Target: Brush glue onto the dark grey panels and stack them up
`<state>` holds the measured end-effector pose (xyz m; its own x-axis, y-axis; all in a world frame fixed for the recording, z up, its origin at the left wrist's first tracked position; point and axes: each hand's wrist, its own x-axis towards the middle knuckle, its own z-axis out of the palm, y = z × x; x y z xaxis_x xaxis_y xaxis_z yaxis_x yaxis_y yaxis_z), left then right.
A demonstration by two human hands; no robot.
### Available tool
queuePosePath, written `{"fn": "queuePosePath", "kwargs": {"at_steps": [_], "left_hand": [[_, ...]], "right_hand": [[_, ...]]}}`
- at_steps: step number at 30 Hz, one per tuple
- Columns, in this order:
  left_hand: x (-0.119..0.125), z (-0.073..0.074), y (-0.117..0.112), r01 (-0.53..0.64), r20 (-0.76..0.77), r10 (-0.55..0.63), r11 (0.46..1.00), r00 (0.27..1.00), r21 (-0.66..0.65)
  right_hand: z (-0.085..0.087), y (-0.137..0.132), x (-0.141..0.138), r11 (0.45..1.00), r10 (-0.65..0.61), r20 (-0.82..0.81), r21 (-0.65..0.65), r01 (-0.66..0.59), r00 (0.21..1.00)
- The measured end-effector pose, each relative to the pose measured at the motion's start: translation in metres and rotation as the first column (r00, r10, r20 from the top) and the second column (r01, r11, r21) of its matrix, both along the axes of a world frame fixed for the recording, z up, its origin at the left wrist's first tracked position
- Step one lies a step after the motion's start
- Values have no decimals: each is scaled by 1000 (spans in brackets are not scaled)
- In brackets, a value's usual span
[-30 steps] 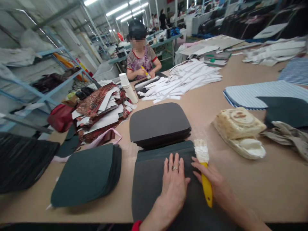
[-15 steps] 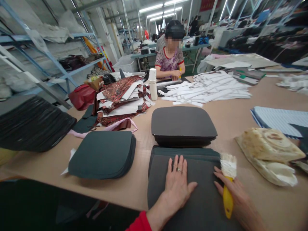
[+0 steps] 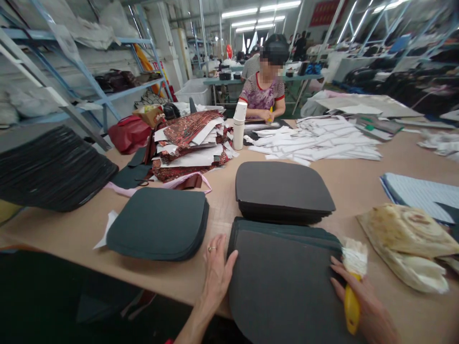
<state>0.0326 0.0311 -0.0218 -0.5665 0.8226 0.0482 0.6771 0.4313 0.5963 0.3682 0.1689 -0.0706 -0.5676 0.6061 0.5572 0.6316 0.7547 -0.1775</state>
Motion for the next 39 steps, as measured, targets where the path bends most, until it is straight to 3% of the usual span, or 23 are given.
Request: {"fn": "queuePosePath", "kwargs": {"at_steps": [5, 10, 16, 22, 25, 29, 35, 39], "left_hand": [[4, 15, 12, 49, 202, -96, 973, 975, 227], [-8, 18, 36, 175, 233, -221, 963, 947, 203], [-17, 19, 43, 204, 216, -233, 968, 948, 146], [-11, 23, 38, 206, 255, -269, 946, 929, 251], [-3, 19, 32, 131, 427, -222, 964, 877, 233], [10, 12, 23, -39, 551, -41, 991, 834, 132], [21, 10, 15, -134, 576, 34, 982, 817, 133], [20, 10, 15, -95, 511, 6, 985, 859, 146]], "right_hand": [[-8, -2, 6, 993, -22, 12, -120, 23, 1000], [-4, -3, 7, 976, -55, 2, -209, 54, 998], [4, -3, 2, 970, -79, 22, -228, 82, 997], [6, -7, -1, 980, -57, -2, -191, 55, 998], [6, -9, 0, 977, -41, -4, -208, 39, 999], [6, -11, 3, 966, -59, -7, -252, 55, 998], [14, -9, 8, 953, -48, 49, -297, 60, 998], [12, -9, 8, 956, -56, 34, -287, 63, 998]]}}
